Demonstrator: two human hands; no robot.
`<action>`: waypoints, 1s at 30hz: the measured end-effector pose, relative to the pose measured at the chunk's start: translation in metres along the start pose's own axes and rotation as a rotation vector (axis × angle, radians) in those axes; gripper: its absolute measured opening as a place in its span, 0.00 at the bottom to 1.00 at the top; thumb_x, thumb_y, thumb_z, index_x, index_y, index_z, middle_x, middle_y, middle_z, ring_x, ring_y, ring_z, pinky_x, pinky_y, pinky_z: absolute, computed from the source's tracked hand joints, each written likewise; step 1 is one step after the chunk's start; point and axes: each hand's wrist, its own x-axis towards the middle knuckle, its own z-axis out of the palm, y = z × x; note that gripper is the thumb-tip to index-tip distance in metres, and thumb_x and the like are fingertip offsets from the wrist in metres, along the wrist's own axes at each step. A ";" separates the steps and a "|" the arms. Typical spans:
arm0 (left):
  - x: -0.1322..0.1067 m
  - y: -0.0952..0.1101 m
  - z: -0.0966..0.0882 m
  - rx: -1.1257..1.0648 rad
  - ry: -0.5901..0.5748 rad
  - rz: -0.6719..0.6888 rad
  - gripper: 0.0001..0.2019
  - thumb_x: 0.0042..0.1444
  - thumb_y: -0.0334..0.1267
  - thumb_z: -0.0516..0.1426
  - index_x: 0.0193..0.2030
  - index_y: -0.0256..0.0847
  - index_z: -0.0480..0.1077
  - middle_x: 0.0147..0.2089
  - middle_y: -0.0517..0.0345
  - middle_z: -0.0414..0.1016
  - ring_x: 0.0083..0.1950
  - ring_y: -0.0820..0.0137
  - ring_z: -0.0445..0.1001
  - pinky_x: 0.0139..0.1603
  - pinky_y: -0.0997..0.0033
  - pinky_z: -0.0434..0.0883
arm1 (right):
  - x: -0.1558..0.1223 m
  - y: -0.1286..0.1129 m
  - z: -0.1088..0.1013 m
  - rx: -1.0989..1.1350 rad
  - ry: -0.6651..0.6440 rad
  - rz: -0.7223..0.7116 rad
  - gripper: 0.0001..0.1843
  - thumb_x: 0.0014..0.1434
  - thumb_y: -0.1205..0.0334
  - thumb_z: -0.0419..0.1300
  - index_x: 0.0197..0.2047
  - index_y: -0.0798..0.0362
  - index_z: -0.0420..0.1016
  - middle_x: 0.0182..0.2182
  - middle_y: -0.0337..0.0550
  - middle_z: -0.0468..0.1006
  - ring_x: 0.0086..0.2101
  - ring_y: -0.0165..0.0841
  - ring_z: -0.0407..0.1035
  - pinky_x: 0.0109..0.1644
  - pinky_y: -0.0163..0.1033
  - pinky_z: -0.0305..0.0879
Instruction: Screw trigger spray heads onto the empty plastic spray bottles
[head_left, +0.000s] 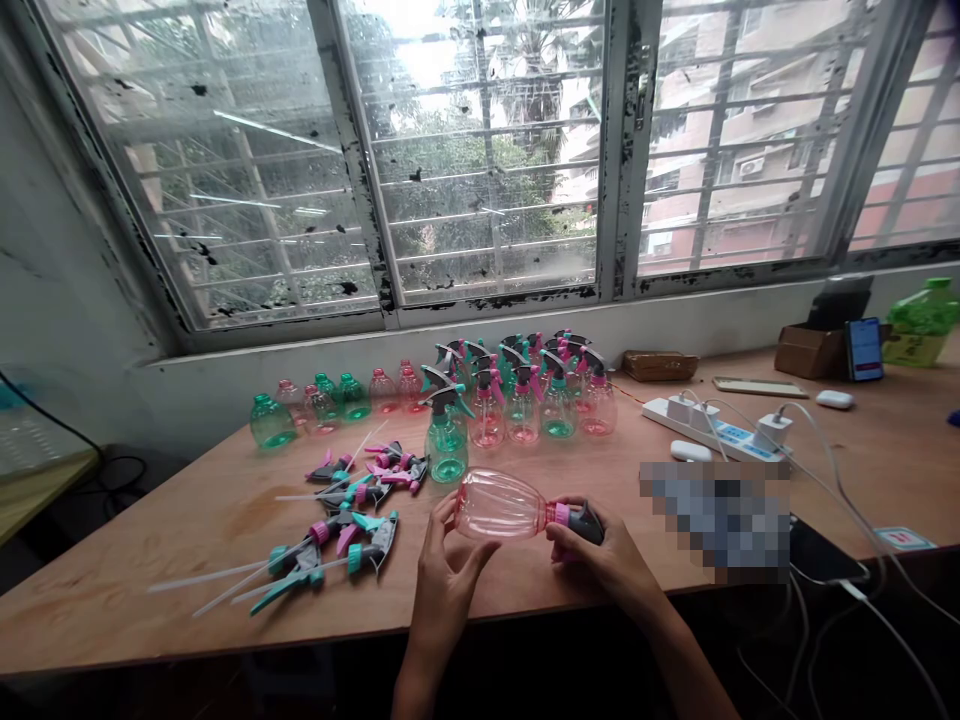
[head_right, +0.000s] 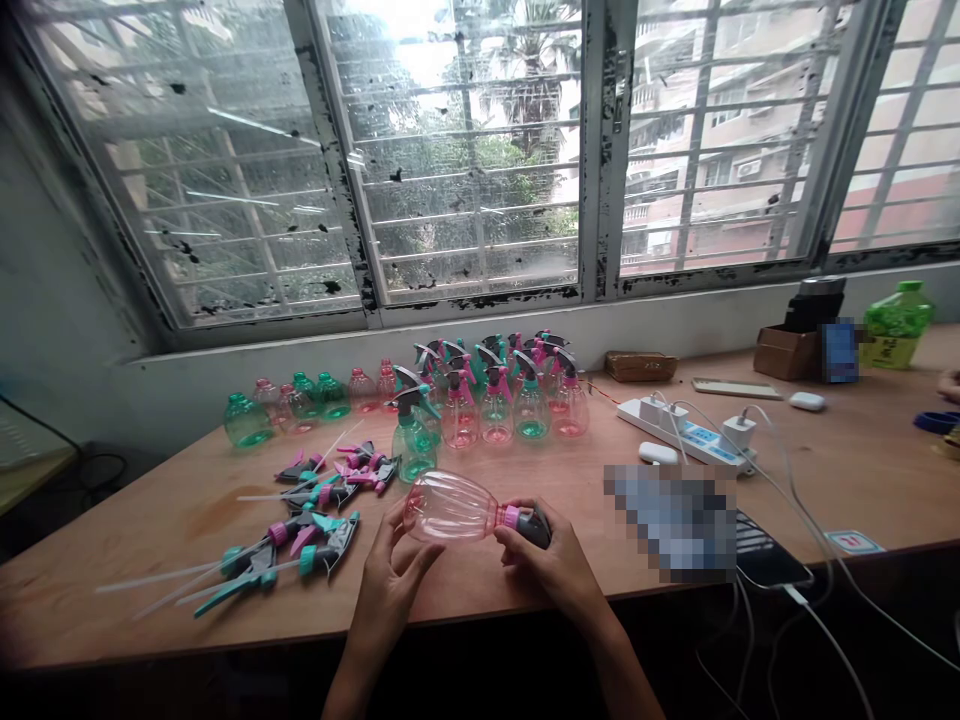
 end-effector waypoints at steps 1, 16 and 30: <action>0.000 0.001 0.000 -0.004 0.003 -0.011 0.27 0.56 0.49 0.64 0.61 0.45 0.66 0.65 0.46 0.68 0.64 0.53 0.70 0.63 0.52 0.69 | 0.000 0.000 0.000 0.005 -0.003 0.002 0.25 0.55 0.46 0.71 0.45 0.55 0.73 0.24 0.40 0.81 0.25 0.37 0.76 0.32 0.40 0.74; 0.001 0.004 0.001 0.014 -0.031 -0.014 0.31 0.53 0.46 0.67 0.62 0.48 0.64 0.65 0.50 0.68 0.61 0.55 0.72 0.65 0.52 0.68 | 0.001 0.001 0.000 0.034 -0.003 0.005 0.24 0.55 0.46 0.71 0.45 0.54 0.73 0.24 0.39 0.80 0.25 0.36 0.76 0.32 0.40 0.75; 0.003 -0.003 -0.001 0.067 0.010 0.048 0.28 0.55 0.44 0.65 0.61 0.47 0.66 0.66 0.49 0.66 0.67 0.54 0.66 0.68 0.49 0.63 | 0.000 0.000 0.001 0.011 0.011 0.000 0.25 0.55 0.44 0.71 0.45 0.55 0.73 0.23 0.39 0.80 0.24 0.36 0.76 0.32 0.40 0.75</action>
